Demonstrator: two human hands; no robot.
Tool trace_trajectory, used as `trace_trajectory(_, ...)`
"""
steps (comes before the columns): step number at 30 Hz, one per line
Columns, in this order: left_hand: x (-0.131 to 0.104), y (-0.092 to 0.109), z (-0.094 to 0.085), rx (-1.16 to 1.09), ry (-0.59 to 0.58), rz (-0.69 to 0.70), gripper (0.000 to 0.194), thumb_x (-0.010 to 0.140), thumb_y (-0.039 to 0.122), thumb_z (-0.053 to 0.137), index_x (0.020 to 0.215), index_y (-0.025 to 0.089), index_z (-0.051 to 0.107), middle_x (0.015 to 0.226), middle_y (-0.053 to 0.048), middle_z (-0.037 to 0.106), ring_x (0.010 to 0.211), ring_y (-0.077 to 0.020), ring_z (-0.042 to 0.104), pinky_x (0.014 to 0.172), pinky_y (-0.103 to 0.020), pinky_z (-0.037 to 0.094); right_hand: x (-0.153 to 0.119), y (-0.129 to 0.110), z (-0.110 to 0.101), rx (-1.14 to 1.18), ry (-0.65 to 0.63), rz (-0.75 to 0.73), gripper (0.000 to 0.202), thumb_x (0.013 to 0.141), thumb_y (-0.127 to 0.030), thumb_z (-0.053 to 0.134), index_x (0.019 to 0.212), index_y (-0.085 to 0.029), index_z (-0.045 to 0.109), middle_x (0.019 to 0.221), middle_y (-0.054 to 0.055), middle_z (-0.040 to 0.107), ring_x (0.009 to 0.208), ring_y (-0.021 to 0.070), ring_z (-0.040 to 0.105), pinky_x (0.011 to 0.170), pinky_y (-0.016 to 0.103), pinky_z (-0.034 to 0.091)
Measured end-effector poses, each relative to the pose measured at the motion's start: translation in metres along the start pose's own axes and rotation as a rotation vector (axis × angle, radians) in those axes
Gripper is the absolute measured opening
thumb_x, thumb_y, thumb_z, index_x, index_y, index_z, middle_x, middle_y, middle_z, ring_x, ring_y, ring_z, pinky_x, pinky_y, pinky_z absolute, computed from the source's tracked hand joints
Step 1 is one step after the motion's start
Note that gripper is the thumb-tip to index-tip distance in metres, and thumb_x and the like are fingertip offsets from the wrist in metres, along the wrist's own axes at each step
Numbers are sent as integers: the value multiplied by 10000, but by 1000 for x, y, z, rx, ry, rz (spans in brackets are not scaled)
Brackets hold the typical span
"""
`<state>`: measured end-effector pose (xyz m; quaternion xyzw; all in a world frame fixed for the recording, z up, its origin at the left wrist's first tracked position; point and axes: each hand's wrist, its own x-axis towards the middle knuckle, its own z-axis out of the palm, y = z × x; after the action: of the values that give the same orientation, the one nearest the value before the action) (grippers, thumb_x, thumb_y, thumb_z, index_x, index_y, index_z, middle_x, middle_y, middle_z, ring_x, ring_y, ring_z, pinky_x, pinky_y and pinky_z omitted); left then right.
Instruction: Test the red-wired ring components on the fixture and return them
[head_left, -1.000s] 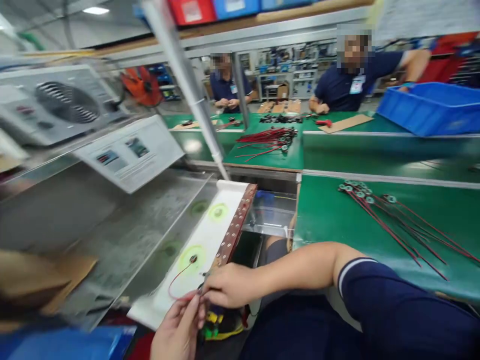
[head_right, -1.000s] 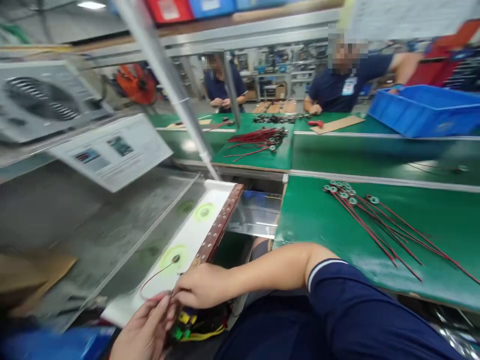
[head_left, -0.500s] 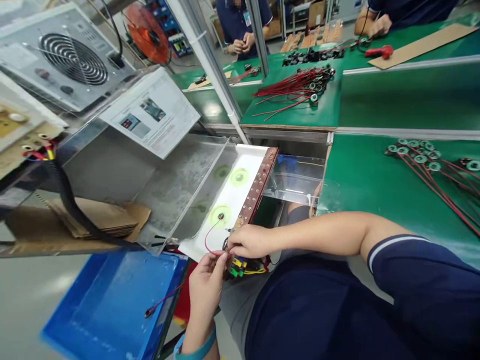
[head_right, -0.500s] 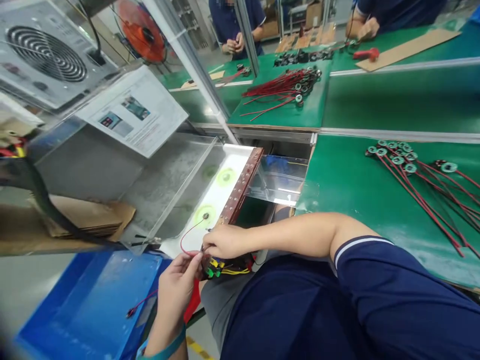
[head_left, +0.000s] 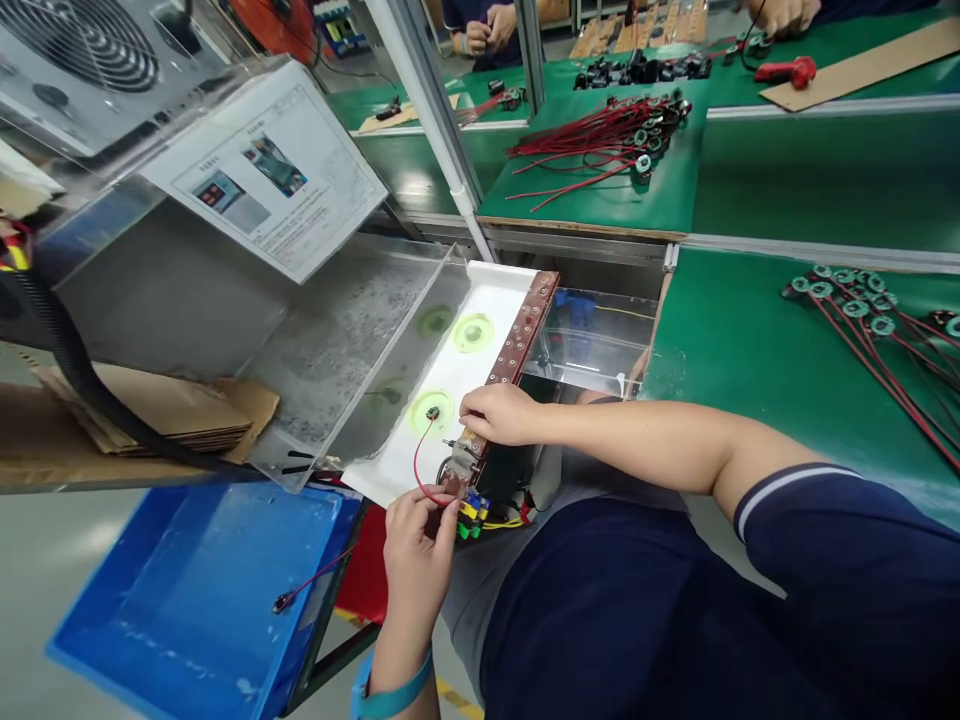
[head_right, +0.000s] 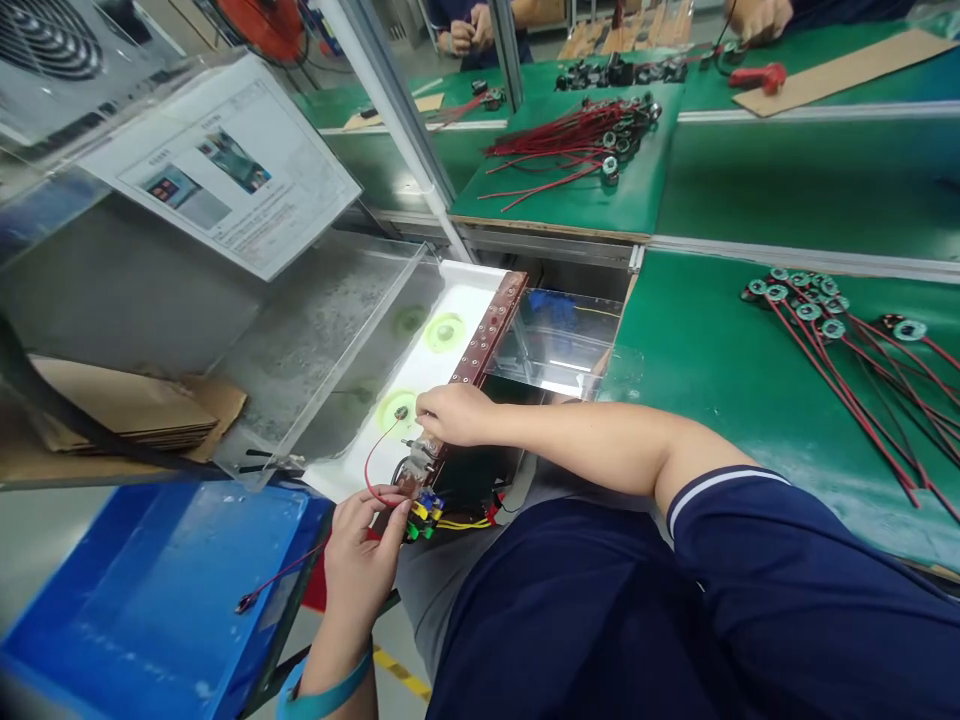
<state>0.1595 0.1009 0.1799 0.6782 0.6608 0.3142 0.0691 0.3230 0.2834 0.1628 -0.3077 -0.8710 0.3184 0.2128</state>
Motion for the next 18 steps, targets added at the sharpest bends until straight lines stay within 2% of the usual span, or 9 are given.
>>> trace_trajectory(4,3,0,-2,27,-29,73,41,914,241,628,882,217,632,949,-49,663,948,-218,593,862,-370,446,0,-1,-1,-9,-18,-29,169,955,-235,552,950,-140,692,961,86,713,883,186,624,757,280,397)
trace_trajectory(9,7,0,-1,49,-74,99,32,919,237,618,893,219,625,941,-54,673,922,-225,594,837,-375,451,1,-2,-4,-21,-52,-16,188,965,-242,535,978,-137,690,995,93,715,899,195,623,752,285,394)
trace_trajectory(18,7,1,1,71,-51,133,34,919,221,606,894,216,628,914,-60,674,921,-232,600,842,-383,461,0,-6,-9,-49,-100,-3,197,972,-223,514,998,-144,693,1041,88,716,928,204,619,722,289,372)
